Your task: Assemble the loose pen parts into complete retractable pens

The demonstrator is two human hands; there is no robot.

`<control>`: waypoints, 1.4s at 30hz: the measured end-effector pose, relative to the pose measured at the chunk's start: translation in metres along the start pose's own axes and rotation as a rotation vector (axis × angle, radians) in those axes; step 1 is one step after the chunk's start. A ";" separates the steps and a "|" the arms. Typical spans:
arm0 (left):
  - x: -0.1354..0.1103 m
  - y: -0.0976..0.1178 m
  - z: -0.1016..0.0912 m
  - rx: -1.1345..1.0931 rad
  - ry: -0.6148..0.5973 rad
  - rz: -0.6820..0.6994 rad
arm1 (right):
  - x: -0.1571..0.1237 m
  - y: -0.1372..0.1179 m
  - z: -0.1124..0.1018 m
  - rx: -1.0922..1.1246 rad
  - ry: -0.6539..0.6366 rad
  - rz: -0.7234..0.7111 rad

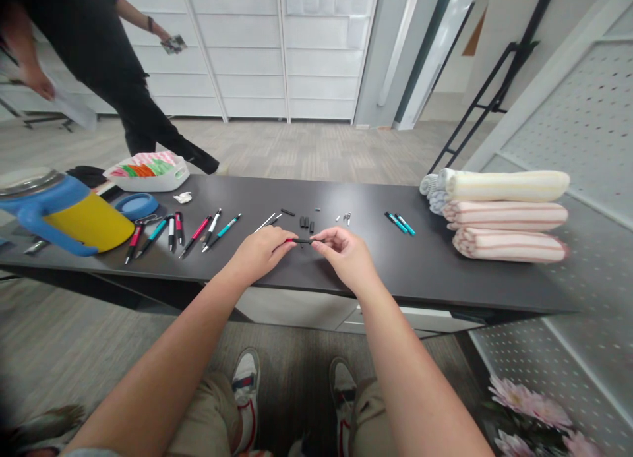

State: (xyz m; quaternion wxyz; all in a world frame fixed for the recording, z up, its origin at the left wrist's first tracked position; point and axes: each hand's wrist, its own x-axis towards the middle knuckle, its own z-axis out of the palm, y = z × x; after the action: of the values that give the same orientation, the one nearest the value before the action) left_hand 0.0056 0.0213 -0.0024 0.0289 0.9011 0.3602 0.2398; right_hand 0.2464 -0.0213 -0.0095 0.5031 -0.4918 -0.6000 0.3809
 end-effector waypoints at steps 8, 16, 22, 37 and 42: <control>-0.002 0.006 -0.002 0.119 -0.011 0.017 | -0.001 0.001 0.002 -0.063 -0.023 0.019; -0.004 0.014 0.000 0.134 -0.018 0.051 | -0.001 0.001 0.005 -0.060 -0.070 0.059; -0.001 0.006 0.006 0.011 0.008 0.035 | 0.002 -0.001 0.001 0.096 0.070 0.017; -0.002 -0.002 0.003 0.036 0.011 0.018 | -0.002 0.001 -0.004 -0.180 0.011 0.077; -0.003 -0.001 0.003 0.083 -0.027 0.029 | -0.003 -0.004 -0.002 -0.257 -0.007 0.060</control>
State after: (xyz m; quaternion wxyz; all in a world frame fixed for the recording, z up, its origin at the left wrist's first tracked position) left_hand 0.0043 0.0206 -0.0063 -0.0069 0.9097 0.3563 0.2129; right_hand 0.2472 -0.0255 -0.0063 0.4224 -0.5684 -0.6306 0.3176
